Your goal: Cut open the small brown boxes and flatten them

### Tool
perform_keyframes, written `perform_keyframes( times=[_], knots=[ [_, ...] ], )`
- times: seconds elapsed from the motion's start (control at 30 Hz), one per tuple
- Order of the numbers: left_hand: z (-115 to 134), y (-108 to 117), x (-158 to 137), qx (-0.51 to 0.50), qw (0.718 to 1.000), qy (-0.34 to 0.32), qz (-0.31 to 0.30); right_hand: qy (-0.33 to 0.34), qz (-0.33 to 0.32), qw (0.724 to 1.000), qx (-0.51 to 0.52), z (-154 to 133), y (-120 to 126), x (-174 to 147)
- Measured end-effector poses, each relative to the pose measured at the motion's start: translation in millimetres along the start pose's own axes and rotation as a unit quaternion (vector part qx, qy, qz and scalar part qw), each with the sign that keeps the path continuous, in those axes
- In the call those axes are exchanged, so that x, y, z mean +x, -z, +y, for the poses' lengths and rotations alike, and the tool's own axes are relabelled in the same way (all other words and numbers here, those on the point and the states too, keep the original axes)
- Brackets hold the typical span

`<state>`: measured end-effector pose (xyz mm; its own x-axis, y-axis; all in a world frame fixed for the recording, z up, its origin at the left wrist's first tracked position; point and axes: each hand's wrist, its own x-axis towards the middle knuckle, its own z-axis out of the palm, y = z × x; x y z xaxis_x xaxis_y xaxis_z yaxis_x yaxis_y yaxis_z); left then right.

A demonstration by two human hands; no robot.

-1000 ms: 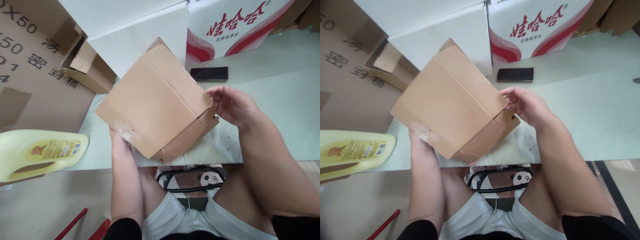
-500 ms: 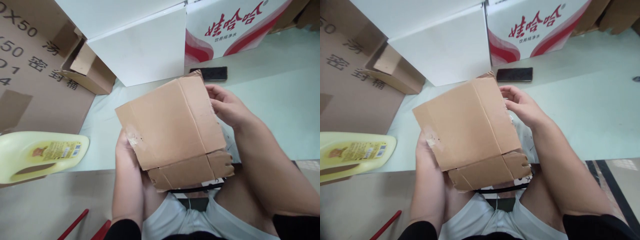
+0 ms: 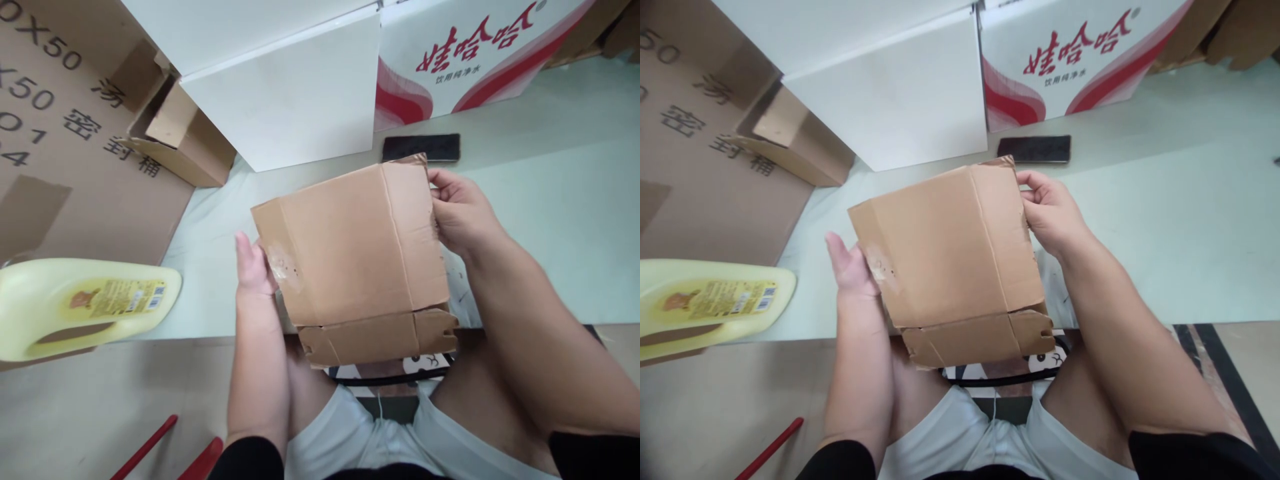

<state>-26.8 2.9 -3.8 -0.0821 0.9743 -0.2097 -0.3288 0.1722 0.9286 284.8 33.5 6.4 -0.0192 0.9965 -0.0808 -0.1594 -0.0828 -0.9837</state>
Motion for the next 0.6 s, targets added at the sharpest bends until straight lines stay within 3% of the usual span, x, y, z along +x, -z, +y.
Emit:
perform_keyframes(
  times=[0.07,0.17,0.3,0.4,0.5,0.6],
  knots=[
    [-1.6,1.0,0.1,0.007,1.000,-0.028,-0.012,0.000,0.021,0.999,-0.024,-0.2,0.5,1.3],
    [0.1,2.4,5.6,-0.023,0.995,-0.084,0.044,-0.048,0.033,0.998,-0.018,-2.4,6.3,2.1],
    [10.1,3.2,18.1,-0.123,0.973,-0.099,0.171,-0.114,-0.044,0.989,0.089,-9.3,16.8,-0.4],
    [15.2,-2.6,22.5,-0.183,0.950,-0.092,0.237,-0.110,-0.119,0.974,0.156,-12.0,14.4,-4.8],
    [12.8,-16.2,20.9,-0.204,0.948,-0.066,0.234,-0.089,-0.160,0.971,0.155,-5.8,1.2,-10.1],
    [6.0,-28.9,18.0,-0.184,0.959,-0.054,0.208,-0.099,-0.147,0.978,0.109,5.3,-13.1,-15.1]
  ],
)
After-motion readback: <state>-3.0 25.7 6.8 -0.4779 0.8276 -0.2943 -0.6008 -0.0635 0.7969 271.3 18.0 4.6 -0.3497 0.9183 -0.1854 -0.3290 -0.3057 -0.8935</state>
